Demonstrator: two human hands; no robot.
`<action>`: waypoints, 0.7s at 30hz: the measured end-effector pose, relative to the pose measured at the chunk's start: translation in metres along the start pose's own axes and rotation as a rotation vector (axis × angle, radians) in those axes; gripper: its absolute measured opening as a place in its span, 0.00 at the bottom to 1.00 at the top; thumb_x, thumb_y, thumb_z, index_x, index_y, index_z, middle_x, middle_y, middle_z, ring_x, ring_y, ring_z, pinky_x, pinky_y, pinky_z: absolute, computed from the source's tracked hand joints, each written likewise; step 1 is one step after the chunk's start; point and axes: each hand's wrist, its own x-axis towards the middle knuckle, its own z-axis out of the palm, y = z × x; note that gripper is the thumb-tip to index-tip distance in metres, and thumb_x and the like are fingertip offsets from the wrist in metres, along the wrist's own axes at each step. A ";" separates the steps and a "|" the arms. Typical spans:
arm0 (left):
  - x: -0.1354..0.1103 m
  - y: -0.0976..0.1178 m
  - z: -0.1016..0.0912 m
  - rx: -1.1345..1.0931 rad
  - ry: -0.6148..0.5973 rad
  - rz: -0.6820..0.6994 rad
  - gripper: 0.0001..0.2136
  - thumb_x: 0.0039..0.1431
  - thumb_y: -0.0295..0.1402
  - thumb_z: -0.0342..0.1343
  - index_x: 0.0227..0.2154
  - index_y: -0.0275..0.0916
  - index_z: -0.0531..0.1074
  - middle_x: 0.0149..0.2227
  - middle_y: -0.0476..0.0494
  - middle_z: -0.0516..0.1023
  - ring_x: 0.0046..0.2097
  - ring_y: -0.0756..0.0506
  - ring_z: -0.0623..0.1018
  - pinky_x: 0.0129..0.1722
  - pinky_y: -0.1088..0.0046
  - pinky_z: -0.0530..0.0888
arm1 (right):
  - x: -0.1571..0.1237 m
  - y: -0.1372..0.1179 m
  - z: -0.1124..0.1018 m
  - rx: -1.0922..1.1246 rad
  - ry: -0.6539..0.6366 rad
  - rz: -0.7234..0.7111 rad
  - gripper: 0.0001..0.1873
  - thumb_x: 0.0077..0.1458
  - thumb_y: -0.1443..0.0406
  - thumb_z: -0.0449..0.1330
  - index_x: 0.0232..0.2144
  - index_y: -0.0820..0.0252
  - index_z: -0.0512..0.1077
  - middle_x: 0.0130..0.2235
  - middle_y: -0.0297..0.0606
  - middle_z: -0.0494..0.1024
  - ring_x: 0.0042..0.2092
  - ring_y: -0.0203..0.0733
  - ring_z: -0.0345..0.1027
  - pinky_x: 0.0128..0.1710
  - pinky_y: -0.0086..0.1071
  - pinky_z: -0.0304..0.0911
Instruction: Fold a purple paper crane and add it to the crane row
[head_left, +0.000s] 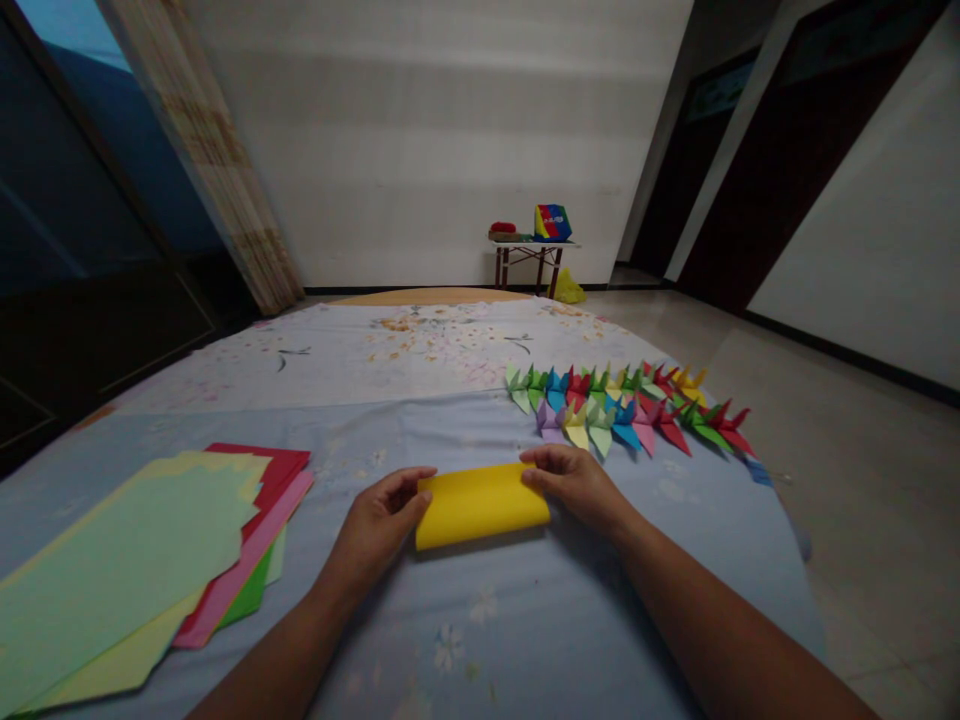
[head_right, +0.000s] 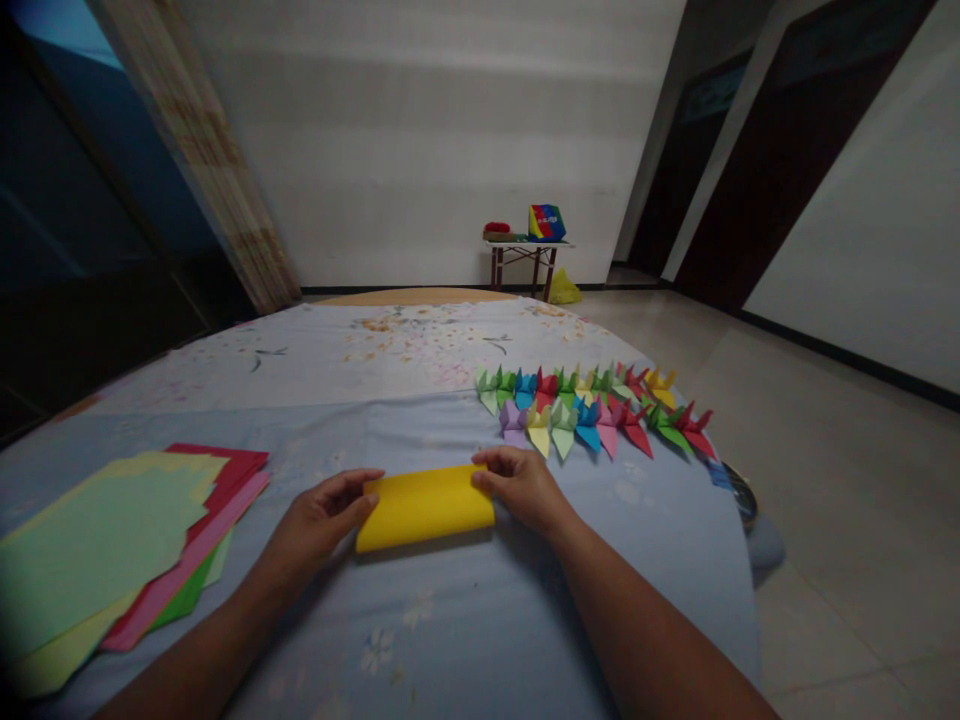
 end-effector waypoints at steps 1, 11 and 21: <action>0.000 0.000 0.000 0.000 -0.002 -0.006 0.17 0.43 0.38 0.61 0.37 0.37 0.75 0.31 0.45 0.78 0.34 0.45 0.77 0.36 0.70 0.72 | 0.000 0.000 0.000 -0.011 0.000 -0.002 0.18 0.39 0.59 0.65 0.34 0.63 0.74 0.29 0.35 0.75 0.30 0.36 0.67 0.31 0.31 0.61; -0.005 -0.002 0.001 0.432 0.002 0.171 0.13 0.50 0.36 0.53 0.37 0.39 0.75 0.38 0.44 0.78 0.40 0.43 0.76 0.43 0.65 0.70 | -0.003 0.000 0.001 -0.389 -0.002 -0.096 0.13 0.47 0.63 0.59 0.37 0.62 0.75 0.29 0.35 0.75 0.30 0.37 0.67 0.29 0.28 0.60; -0.007 -0.012 0.008 0.994 -0.013 0.376 0.18 0.54 0.26 0.48 0.47 0.44 0.69 0.41 0.45 0.74 0.44 0.43 0.72 0.49 0.57 0.60 | -0.005 -0.003 0.011 -0.803 -0.024 -0.307 0.10 0.51 0.69 0.57 0.37 0.60 0.74 0.34 0.37 0.77 0.35 0.38 0.68 0.38 0.31 0.56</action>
